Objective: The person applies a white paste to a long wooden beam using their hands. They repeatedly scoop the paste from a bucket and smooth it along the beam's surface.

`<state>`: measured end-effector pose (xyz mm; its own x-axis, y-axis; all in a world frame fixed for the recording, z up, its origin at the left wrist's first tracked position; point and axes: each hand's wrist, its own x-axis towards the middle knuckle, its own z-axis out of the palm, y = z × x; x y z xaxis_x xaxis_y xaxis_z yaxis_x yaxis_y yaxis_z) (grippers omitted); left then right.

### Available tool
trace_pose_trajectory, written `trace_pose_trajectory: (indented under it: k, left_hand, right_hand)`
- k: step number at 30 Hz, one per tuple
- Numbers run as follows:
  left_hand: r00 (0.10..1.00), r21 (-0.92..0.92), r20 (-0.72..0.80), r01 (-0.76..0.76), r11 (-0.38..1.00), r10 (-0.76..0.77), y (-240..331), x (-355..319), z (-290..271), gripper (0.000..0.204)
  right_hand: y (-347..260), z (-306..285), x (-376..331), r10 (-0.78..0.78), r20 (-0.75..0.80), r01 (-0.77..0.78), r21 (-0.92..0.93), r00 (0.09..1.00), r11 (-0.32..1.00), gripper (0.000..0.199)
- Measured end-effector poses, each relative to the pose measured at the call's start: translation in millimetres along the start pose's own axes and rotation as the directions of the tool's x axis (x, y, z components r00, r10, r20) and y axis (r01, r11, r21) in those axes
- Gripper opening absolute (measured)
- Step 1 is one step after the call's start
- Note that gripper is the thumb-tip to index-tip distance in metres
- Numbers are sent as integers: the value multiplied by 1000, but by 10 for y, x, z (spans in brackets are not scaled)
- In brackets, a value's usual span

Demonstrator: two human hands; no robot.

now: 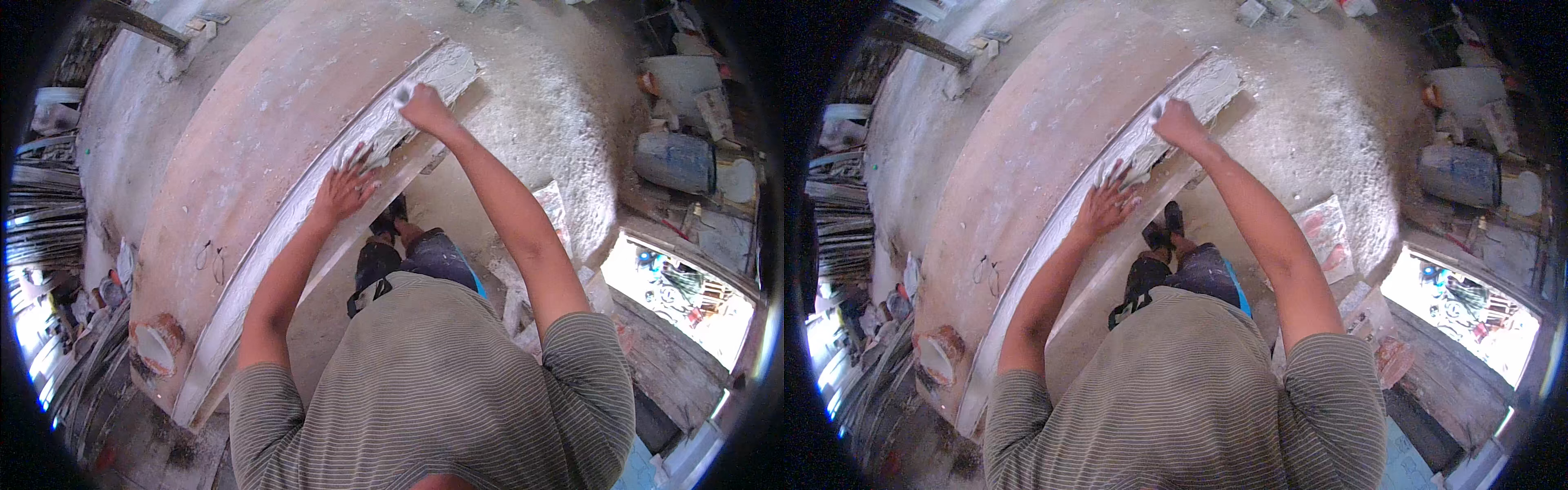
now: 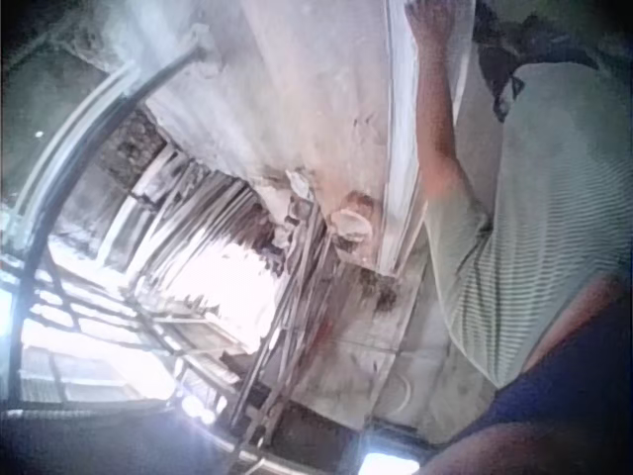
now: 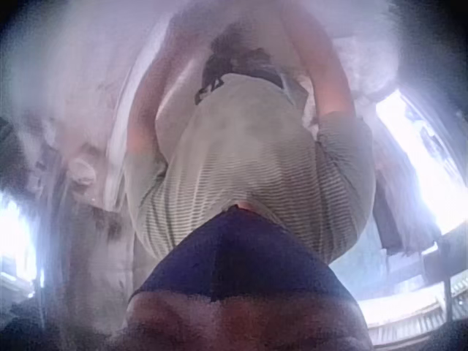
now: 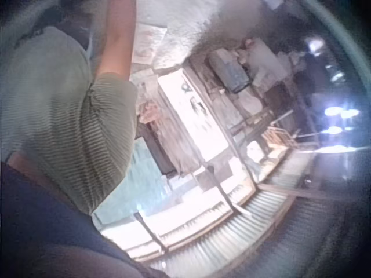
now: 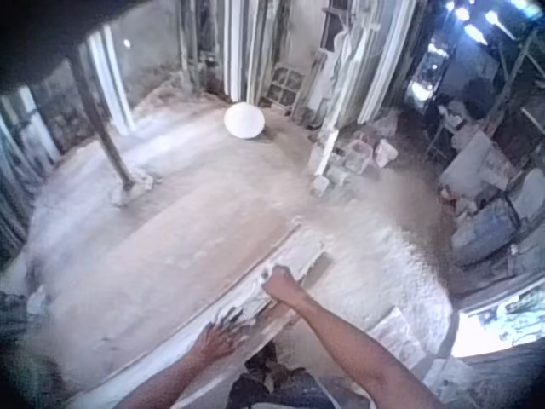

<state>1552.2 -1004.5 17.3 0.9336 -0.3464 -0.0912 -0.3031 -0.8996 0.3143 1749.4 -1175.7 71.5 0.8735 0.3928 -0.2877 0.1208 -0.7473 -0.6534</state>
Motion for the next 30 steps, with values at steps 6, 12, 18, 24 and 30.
trace_pose_trajectory:
  k: [6, 12, 18, 24, 30]
  left_hand:
    - [987, -3, -154, 39, 999, -39, -85, 500, -3, 42]
    - [1000, -47, 7, -5, 999, 6, -119, 406, -44, 43]
    - [989, -52, 142, -38, 998, 45, -2, 841, -263, 42]
    - [987, 0, 59, -147, 989, 147, 12, 1462, -172, 42]
    - [987, 104, -45, -147, 984, 153, 66, 2093, 23, 45]
  right_hand:
    - [483, -83, -219, -174, -263, 120, -206, 949, 971, 33]
    - [348, 931, -1014, -209, -213, 97, -441, 955, 892, 70]
    - [334, 636, -751, -87, -317, -61, -428, 944, 902, 79]
    - [562, 276, -457, -71, -353, -75, -385, 933, 920, 78]
    - [829, -268, -16, 88, 24, -60, -562, 996, 825, 43]
